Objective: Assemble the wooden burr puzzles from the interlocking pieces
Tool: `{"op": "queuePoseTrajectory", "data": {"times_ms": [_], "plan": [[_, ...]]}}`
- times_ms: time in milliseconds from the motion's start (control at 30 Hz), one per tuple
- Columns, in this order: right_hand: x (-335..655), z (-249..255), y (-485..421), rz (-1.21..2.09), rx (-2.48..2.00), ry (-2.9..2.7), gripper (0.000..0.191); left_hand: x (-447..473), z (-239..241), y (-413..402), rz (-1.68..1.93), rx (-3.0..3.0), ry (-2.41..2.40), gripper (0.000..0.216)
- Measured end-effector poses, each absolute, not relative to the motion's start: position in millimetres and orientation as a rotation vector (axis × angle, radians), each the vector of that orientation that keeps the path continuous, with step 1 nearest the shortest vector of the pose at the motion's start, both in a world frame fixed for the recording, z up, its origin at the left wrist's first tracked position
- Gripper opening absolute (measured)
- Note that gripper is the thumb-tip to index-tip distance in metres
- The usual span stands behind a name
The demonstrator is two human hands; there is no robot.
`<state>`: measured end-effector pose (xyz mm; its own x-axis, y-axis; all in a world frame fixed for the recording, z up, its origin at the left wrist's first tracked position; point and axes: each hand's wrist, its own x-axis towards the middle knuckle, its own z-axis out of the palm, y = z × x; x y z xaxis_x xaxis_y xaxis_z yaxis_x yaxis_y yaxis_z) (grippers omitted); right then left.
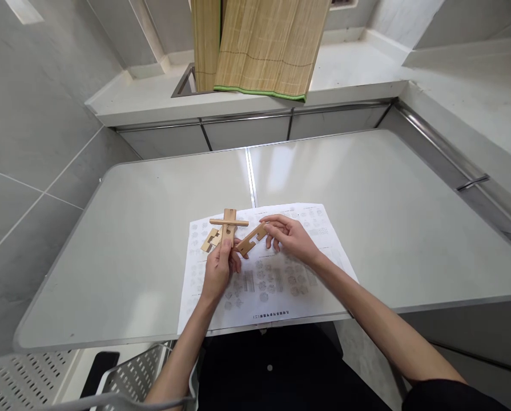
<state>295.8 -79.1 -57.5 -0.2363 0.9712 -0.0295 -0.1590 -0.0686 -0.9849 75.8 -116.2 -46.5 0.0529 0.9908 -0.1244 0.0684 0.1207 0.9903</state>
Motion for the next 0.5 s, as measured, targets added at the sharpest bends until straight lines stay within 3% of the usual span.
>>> {"op": "queuePoseTrajectory", "data": {"times_ms": [200,367,500], "plan": [[302.8,-63.8,-70.6,1.688,-0.916,-0.856,0.039,69.8,-47.1,-114.5,1.107,1.050,1.148,0.048],[304.2,-61.8,-69.4,1.778,-0.766,-0.746,0.030,67.4,-43.5,-114.1,1.101,0.964,1.032,0.045],[306.1,-54.3,-72.8,1.872,-0.755,-0.764,0.035,67.1,-42.7,-113.9,1.046,0.951,0.997,0.046]]}}
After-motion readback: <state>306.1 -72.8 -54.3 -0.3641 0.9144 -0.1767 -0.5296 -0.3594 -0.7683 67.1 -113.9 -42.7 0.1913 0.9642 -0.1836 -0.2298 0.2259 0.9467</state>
